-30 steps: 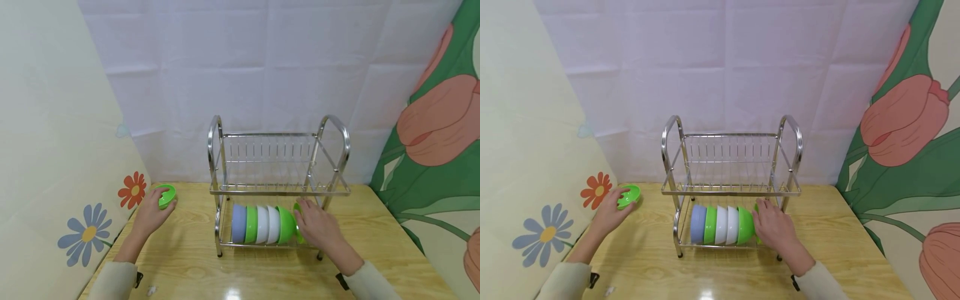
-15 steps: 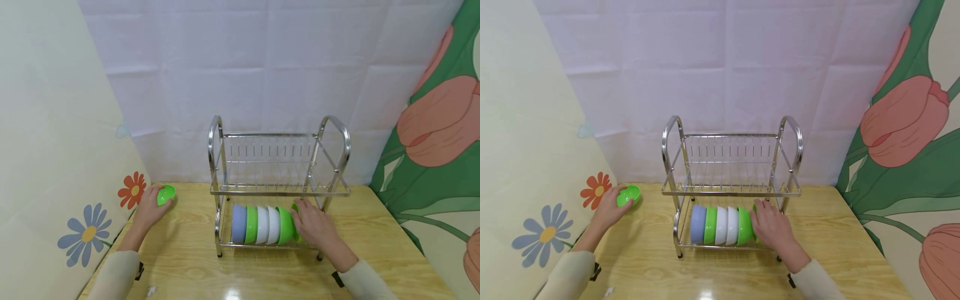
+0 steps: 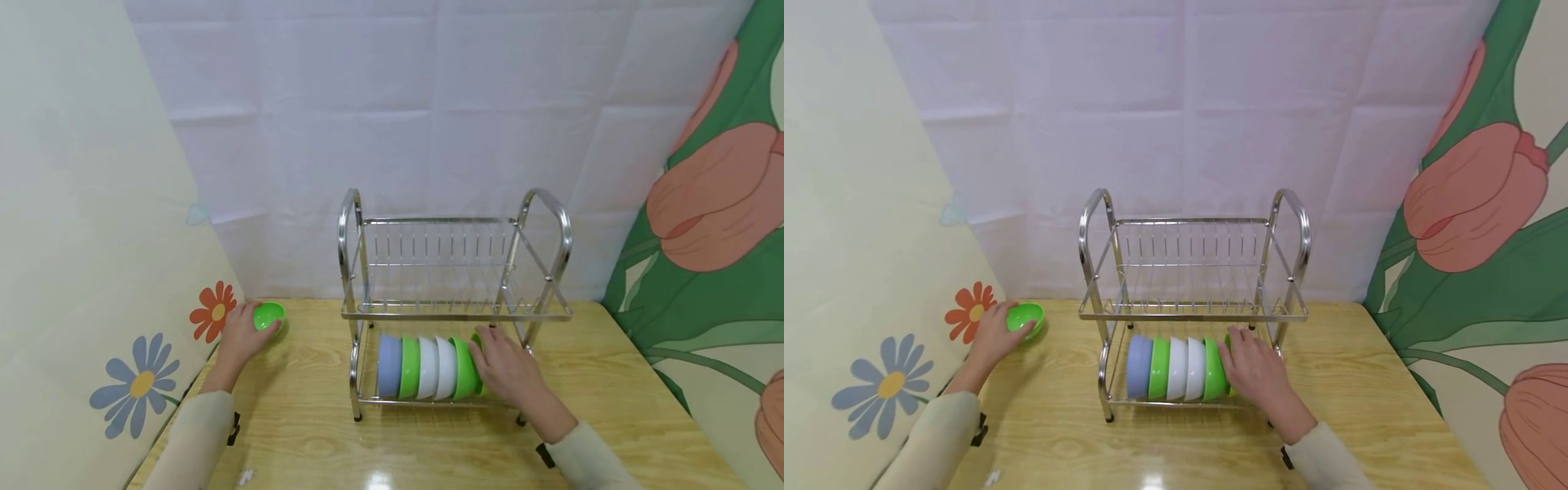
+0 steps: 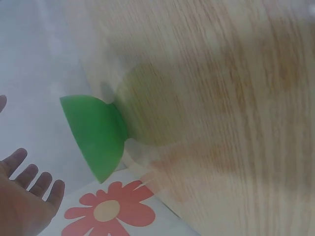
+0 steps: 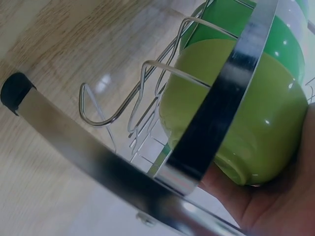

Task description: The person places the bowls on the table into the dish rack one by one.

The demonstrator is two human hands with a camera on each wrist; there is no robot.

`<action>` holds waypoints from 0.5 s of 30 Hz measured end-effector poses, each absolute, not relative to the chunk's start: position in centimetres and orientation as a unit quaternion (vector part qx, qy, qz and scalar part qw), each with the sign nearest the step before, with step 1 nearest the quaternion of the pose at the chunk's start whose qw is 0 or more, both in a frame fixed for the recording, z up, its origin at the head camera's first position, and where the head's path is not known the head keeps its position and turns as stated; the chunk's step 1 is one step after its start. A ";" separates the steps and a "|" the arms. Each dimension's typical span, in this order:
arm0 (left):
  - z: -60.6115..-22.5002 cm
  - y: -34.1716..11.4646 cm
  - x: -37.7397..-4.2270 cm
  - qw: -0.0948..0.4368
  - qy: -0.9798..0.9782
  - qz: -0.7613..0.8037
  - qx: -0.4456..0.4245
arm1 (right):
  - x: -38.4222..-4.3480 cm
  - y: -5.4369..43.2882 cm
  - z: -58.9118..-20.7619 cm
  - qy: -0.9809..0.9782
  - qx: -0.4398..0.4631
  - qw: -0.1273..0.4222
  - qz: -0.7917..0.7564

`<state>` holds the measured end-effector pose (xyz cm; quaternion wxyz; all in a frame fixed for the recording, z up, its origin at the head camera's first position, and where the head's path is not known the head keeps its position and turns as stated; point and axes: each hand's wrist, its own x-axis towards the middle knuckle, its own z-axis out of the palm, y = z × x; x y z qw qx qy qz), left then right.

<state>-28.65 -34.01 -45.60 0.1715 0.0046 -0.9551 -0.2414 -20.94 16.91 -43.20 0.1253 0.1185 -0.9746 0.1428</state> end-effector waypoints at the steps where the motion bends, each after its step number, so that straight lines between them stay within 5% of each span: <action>1: -45.7 -34.0 -28.7 0.171 -0.956 -0.240 0.007 | -21.0 16.9 -43.3 -0.974 0.120 0.127 0.143; 15: -46.5 -34.6 -29.7 0.122 -0.960 -0.246 0.059 | -21.1 16.3 -44.1 -0.975 0.118 0.107 0.157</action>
